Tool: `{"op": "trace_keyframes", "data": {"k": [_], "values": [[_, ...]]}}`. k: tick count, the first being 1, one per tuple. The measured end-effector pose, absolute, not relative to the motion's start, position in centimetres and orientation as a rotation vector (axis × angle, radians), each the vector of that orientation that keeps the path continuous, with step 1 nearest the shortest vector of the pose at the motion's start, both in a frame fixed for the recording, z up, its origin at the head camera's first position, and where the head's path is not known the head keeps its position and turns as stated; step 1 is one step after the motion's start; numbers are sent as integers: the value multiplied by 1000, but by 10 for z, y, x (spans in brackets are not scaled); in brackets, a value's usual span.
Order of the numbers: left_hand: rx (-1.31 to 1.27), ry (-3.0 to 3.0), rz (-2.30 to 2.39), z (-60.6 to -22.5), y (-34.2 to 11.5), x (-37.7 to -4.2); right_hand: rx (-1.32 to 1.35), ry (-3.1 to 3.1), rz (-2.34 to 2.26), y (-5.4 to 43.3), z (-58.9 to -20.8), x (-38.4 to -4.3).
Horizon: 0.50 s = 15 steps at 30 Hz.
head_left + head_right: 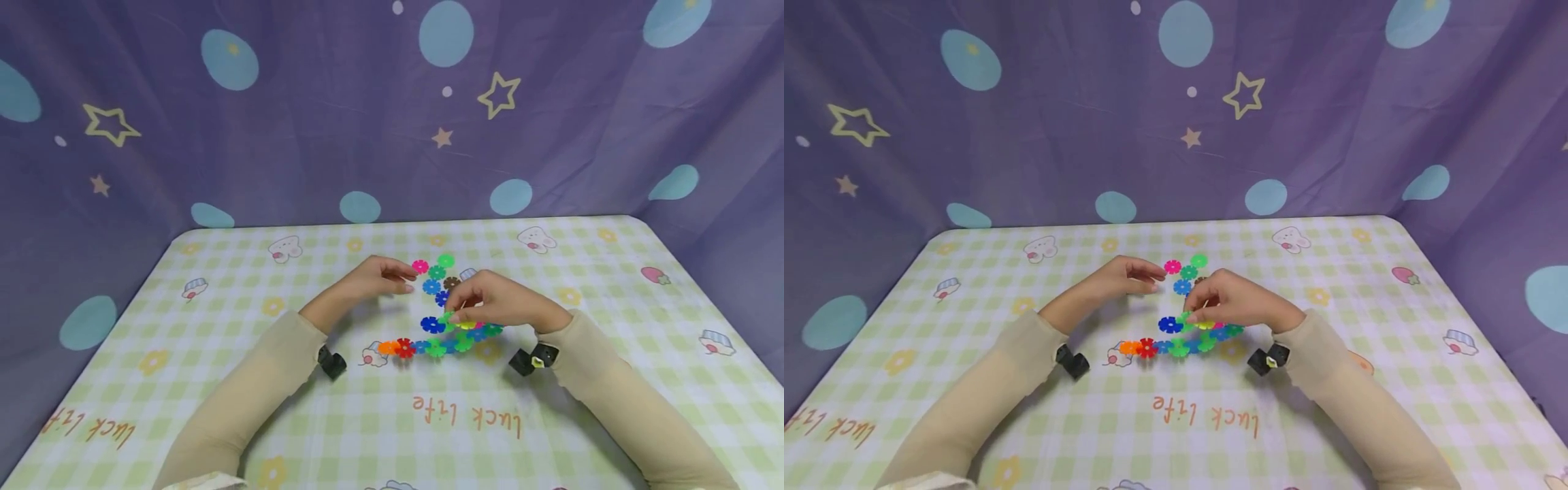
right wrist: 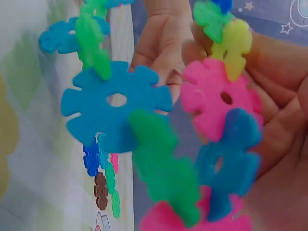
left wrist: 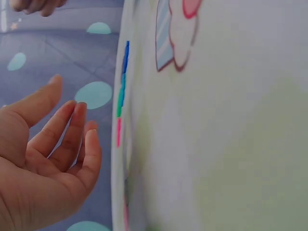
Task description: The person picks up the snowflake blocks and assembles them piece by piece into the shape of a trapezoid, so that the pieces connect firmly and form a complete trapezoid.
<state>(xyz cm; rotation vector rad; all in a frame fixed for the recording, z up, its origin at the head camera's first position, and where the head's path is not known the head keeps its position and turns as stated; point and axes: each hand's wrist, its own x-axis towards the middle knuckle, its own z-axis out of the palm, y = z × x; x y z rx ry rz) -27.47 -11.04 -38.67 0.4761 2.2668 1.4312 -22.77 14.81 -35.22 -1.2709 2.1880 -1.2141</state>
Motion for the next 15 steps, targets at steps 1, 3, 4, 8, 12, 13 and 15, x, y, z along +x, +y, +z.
{"op": "trace_keyframes", "data": {"k": [1,3,4,8,12,13,15], "values": [[481,2261,1415,-388,-108,-277,-1284,2166,-1209,149,-352,-228],[494,2262,1389,-391,-104,-281,-1298,2131,-1203,150,-352,-229],[494,2271,1380,-392,-102,-283,-1304,2121,-1203,151,-351,-229],[451,2331,1385,-396,-99,-294,-1305,2105,-1218,151,-354,-229],[379,2364,1413,-399,-98,-308,-1289,2096,-1262,148,-358,-229],[369,2366,1414,-400,-98,-312,-1285,2093,-1270,147,-358,-228],[368,2365,1415,-400,-97,-318,-1277,2084,-1281,145,-359,-228]]}}
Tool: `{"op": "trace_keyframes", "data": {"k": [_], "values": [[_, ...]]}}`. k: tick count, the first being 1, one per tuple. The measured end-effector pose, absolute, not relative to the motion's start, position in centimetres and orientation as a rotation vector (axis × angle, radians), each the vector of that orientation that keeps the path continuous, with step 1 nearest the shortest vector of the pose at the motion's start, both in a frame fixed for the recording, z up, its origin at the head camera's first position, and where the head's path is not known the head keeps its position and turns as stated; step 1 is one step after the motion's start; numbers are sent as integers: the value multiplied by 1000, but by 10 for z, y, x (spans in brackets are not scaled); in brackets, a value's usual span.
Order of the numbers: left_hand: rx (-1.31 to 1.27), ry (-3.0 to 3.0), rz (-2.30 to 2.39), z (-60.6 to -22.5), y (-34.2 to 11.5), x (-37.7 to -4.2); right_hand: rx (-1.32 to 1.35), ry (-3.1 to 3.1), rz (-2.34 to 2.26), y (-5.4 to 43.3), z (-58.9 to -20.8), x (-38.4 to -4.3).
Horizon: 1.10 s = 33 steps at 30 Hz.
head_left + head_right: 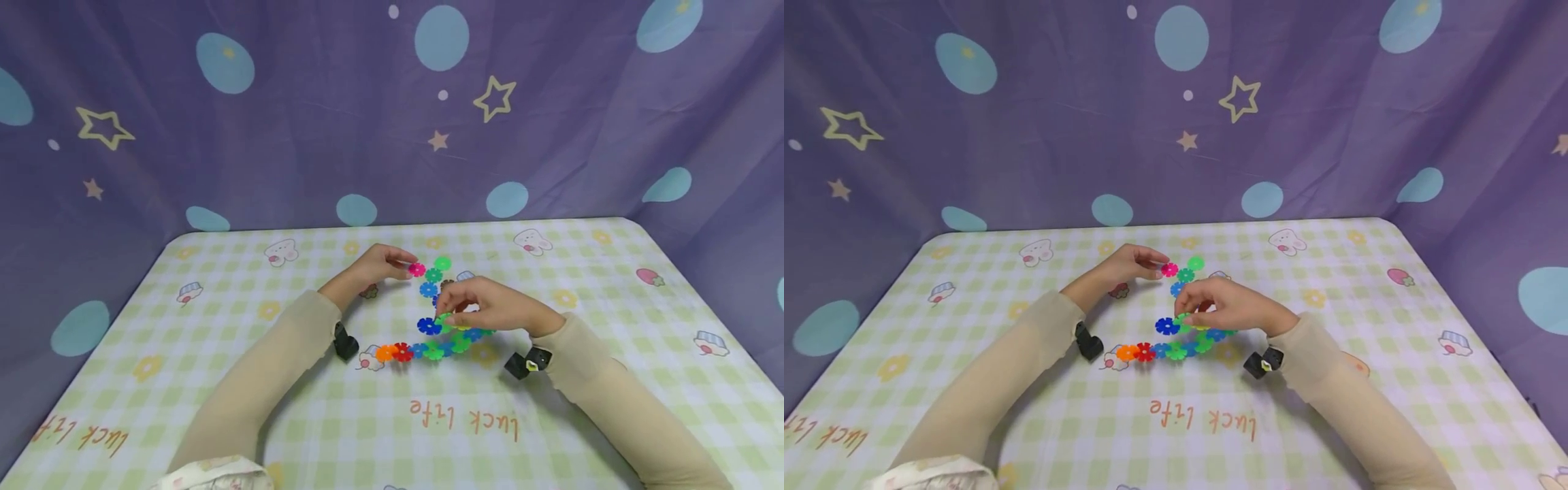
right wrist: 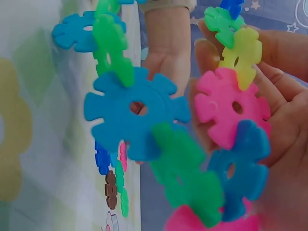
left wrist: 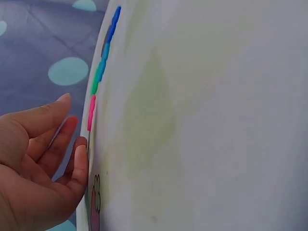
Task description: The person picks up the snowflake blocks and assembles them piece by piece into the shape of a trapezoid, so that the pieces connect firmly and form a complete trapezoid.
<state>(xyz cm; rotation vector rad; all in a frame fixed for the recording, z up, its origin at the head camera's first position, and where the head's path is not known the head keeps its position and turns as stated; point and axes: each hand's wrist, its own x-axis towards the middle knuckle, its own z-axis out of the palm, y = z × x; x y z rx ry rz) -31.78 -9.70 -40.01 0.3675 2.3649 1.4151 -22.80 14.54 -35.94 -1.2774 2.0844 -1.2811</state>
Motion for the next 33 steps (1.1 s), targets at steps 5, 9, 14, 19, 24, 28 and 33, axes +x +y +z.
{"op": "trace_keyframes", "data": {"k": [5,9,14,19,24,28,33], "values": [[429,2375,1352,-400,-95,-327,-1276,2120,-1253,143,-358,-227],[466,2398,1287,-400,-96,-330,-1286,2161,-1245,140,-356,-226],[510,2434,1222,-401,-96,-332,-1254,2199,-1248,137,-358,-225],[572,2450,1203,-401,-95,-332,-1237,2219,-1249,136,-359,-224],[611,2427,1215,-403,-96,-333,-1256,2193,-1260,136,-360,-224],[614,2412,1213,-405,-97,-334,-1270,2188,-1255,136,-361,-225],[614,2385,1267,-405,-97,-333,-1248,2215,-1248,138,-362,-224]]}}
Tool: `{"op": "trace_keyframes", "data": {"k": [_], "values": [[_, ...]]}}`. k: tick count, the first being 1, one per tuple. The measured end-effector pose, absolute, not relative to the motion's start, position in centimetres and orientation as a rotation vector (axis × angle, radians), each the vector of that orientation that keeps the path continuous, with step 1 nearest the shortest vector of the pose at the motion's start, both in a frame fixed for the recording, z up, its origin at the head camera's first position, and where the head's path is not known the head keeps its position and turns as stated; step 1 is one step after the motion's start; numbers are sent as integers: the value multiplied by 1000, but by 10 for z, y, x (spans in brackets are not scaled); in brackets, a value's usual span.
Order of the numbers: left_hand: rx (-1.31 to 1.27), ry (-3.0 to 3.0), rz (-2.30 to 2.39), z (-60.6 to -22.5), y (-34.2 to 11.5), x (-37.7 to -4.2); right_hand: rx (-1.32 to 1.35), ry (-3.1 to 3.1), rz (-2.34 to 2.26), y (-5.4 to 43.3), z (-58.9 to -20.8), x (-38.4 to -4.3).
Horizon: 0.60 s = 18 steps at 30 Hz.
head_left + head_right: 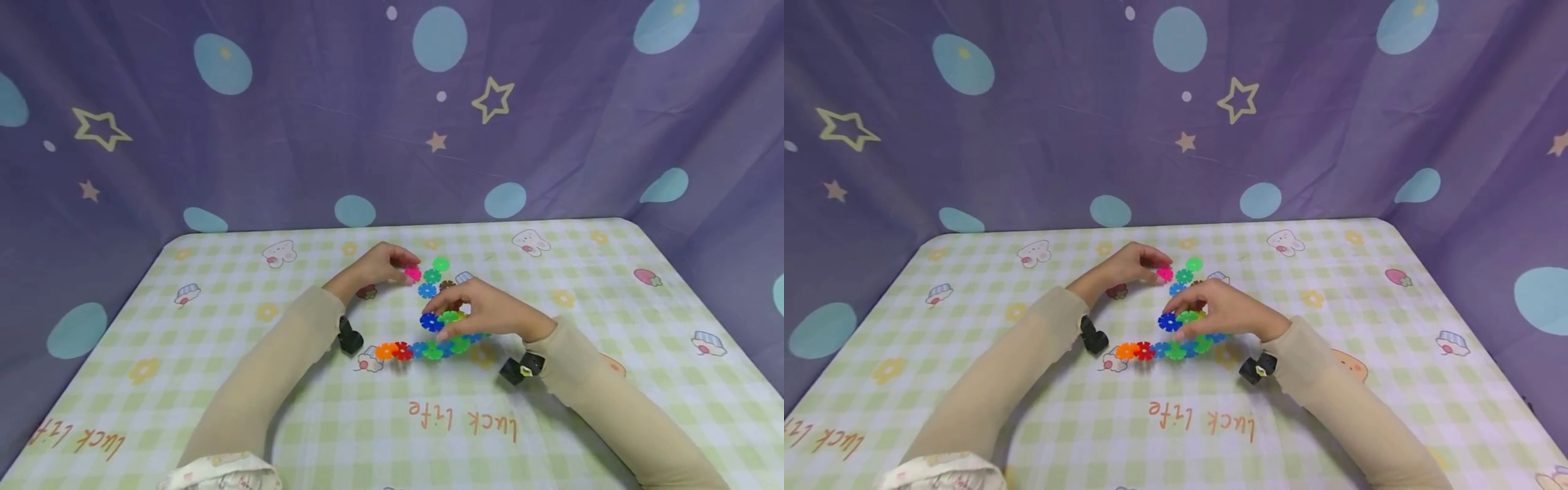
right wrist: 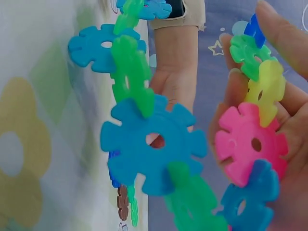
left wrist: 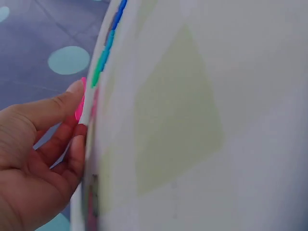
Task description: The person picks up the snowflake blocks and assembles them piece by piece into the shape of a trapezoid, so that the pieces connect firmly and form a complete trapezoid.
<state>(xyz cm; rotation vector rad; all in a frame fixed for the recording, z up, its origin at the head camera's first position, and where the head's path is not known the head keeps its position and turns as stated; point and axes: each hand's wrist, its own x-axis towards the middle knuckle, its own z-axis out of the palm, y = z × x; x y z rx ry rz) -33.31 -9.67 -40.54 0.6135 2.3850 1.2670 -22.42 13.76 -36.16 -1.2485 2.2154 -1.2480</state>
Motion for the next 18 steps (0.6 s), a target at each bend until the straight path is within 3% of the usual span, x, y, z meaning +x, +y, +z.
{"op": "trace_keyframes", "data": {"k": [9,18], "values": [[698,2368,1467,-383,-104,-309,-1170,2320,-1235,138,-363,-224],[559,2360,1692,-371,-120,-263,-1131,2427,-1241,135,-364,-224]]}}
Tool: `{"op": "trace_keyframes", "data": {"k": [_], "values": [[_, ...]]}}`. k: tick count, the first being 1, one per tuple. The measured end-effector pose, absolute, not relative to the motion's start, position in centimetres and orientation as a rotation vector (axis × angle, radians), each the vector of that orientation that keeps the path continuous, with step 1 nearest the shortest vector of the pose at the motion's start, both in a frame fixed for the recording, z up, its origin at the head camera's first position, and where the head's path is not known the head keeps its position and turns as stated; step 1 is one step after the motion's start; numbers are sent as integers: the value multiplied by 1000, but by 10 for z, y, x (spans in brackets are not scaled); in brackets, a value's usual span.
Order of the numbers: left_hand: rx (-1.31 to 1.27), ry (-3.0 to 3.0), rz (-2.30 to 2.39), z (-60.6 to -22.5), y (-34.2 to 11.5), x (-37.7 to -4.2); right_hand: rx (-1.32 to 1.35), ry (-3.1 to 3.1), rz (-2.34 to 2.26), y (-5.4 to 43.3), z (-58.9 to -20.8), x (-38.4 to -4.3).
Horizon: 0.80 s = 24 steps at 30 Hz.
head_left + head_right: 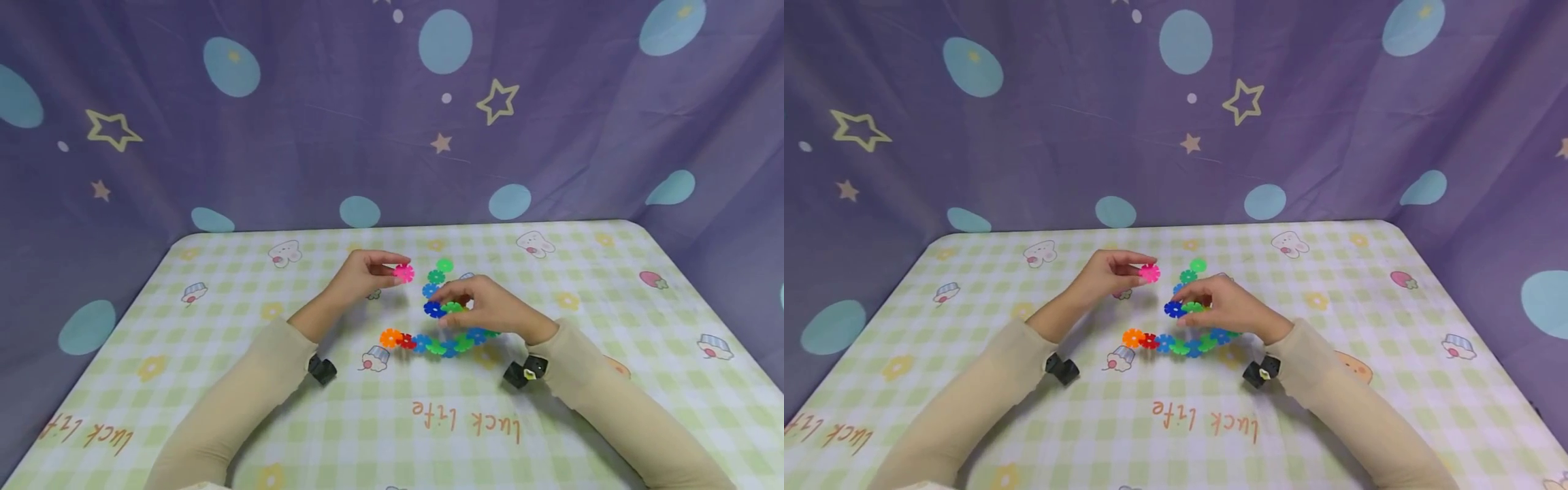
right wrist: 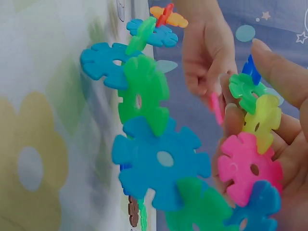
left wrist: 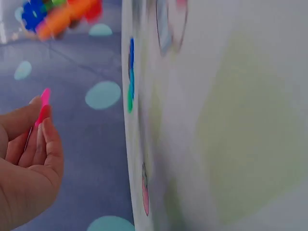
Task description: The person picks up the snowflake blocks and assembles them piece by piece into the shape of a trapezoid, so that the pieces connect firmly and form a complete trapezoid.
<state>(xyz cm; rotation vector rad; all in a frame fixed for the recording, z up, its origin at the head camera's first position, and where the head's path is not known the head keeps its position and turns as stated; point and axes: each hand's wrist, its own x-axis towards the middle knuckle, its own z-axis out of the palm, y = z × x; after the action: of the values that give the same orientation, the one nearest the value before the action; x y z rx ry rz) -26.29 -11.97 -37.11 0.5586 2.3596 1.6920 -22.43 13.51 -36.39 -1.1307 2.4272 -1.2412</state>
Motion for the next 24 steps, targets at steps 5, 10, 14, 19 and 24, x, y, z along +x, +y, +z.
{"op": "trace_keyframes", "data": {"k": [5,10,14,19,24], "values": [[448,2295,1868,-372,-120,-241,-1114,2470,-1282,134,-363,-222],[369,2262,1943,-372,-120,-224,-1084,2502,-1307,131,-363,-220],[385,2207,1971,-371,-119,-214,-1047,2519,-1330,129,-362,-218],[459,2175,1961,-370,-116,-205,-1022,2535,-1344,127,-362,-215],[550,2141,1997,-368,-112,-202,-1016,2548,-1340,126,-361,-212]]}}
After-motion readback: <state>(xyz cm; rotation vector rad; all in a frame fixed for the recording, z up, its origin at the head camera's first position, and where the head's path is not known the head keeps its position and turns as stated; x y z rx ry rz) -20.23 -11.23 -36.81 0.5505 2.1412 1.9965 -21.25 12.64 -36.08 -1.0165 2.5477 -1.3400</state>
